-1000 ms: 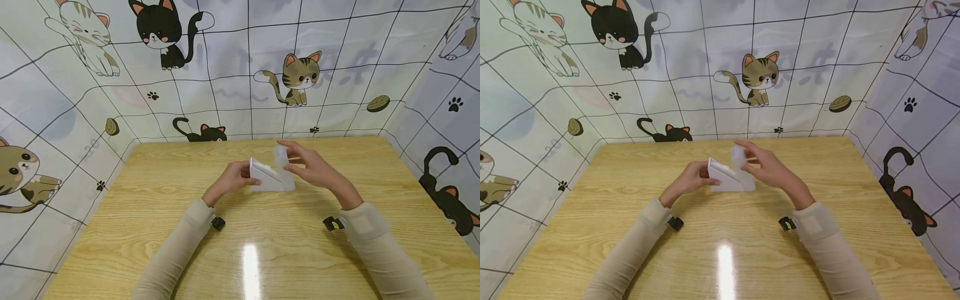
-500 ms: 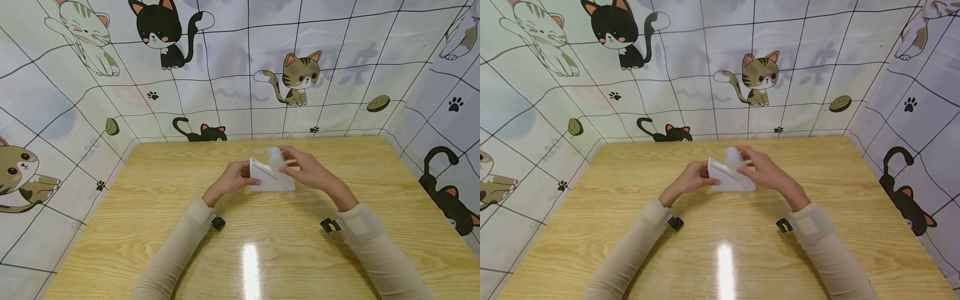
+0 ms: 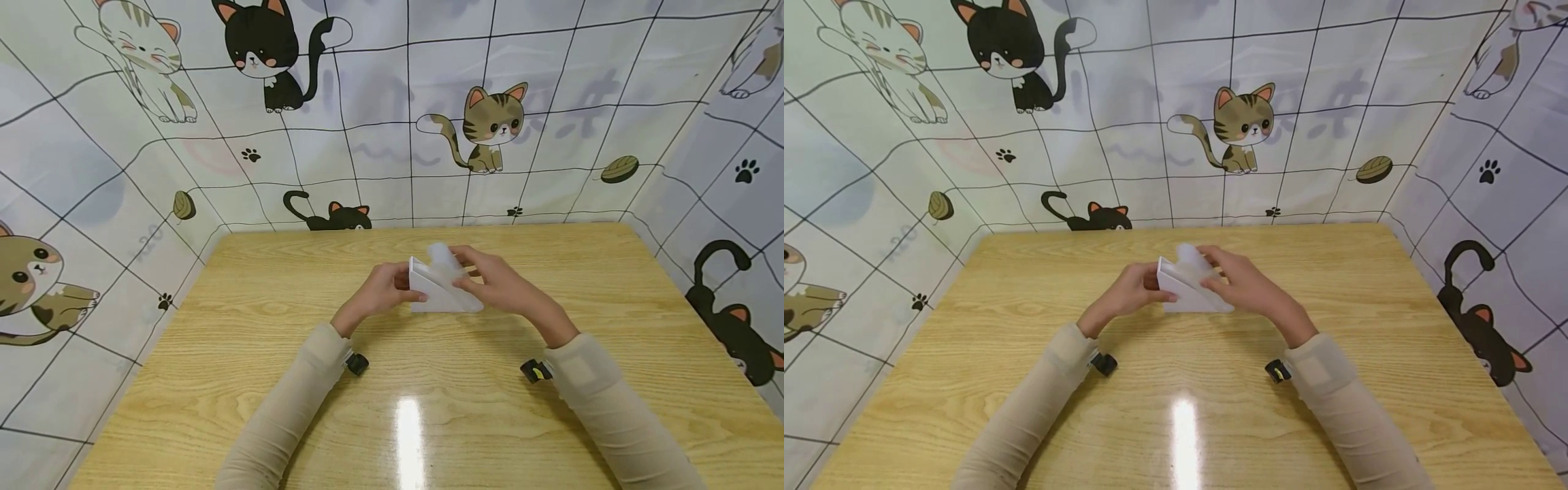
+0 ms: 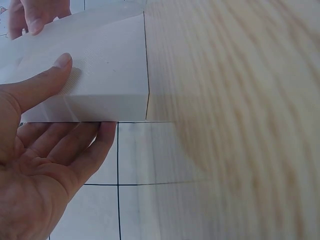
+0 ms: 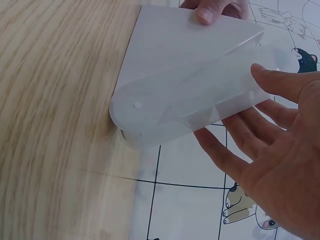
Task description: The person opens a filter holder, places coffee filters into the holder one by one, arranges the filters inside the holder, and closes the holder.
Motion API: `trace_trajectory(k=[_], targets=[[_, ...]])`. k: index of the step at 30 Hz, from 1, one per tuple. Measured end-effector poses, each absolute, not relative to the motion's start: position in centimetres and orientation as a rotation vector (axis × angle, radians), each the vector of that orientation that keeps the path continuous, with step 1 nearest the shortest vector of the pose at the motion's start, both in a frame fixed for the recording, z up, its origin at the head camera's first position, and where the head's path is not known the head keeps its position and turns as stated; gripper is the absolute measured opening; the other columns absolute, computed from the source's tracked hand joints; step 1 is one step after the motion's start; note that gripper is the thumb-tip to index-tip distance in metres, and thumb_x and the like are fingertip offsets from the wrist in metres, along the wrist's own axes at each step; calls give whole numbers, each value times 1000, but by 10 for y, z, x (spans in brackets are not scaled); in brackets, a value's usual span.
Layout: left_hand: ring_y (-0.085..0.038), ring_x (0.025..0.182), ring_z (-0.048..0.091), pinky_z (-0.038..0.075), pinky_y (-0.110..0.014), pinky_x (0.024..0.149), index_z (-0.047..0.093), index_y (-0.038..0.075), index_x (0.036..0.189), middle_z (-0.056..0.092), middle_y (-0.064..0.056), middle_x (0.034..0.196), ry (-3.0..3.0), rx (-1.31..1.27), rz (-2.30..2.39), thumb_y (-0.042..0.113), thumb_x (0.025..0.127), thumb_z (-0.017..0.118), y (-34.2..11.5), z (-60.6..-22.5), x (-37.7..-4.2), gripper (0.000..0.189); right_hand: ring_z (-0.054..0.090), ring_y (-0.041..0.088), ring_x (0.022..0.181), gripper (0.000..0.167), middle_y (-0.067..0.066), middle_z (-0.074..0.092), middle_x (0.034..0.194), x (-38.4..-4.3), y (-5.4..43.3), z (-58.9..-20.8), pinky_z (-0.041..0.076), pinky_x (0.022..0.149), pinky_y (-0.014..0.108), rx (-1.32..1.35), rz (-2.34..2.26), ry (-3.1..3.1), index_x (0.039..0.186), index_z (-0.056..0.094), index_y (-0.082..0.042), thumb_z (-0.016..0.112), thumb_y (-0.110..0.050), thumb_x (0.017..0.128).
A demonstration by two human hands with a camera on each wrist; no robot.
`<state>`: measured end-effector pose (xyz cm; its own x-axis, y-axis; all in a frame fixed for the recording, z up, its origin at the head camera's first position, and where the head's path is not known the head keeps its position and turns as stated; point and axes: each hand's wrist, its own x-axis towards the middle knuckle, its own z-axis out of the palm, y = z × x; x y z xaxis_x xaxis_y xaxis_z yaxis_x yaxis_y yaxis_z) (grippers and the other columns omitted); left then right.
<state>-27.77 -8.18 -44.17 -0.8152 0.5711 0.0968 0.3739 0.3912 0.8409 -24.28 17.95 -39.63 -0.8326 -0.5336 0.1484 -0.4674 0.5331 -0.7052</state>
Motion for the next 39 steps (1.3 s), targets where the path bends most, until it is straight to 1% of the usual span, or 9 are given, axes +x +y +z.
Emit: trace_trajectory(k=[6, 16, 22, 33, 39], targets=[[-21, 100, 77, 63, -30, 83, 69, 8, 127, 77, -11, 116, 2435, 840, 1392, 14, 89, 83, -82, -442, -278, 42, 61, 43, 128, 56, 23, 57, 146, -243, 179, -399, 57, 97, 57, -899, -1178, 2661, 154, 41, -1, 64, -8, 103], [-21, 101, 77, 63, -30, 84, 69, 8, 130, 77, -11, 116, 2443, 829, 1381, 14, 89, 82, -82, -441, -277, 43, 60, 42, 131, 56, 22, 57, 147, -243, 178, -401, 55, 99, 59, -926, -1135, 2673, 154, 41, -1, 64, -10, 103], [-21, 101, 77, 63, -30, 84, 68, 9, 132, 77, -11, 118, 2446, 848, 1371, 15, 90, 82, -83, -440, -278, 45, 60, 40, 131, 58, 20, 56, 149, -244, 177, -404, 55, 99, 58, -943, -1093, 2689, 155, 41, -2, 65, -11, 102], [-20, 99, 77, 63, -30, 84, 69, 8, 130, 77, -11, 115, 2436, 854, 1376, 15, 90, 82, -86, -439, -278, 43, 57, 40, 134, 58, 20, 52, 152, -245, 174, -407, 53, 101, 58, -950, -1067, 2669, 156, 39, -2, 63, -10, 104], [-20, 101, 77, 63, -29, 84, 68, 8, 131, 77, -11, 117, 2423, 855, 1385, 15, 89, 83, -85, -441, -279, 45, 58, 40, 132, 56, 21, 54, 151, -244, 174, -408, 53, 100, 58, -972, -1044, 2687, 155, 41, -1, 62, -9, 104]])
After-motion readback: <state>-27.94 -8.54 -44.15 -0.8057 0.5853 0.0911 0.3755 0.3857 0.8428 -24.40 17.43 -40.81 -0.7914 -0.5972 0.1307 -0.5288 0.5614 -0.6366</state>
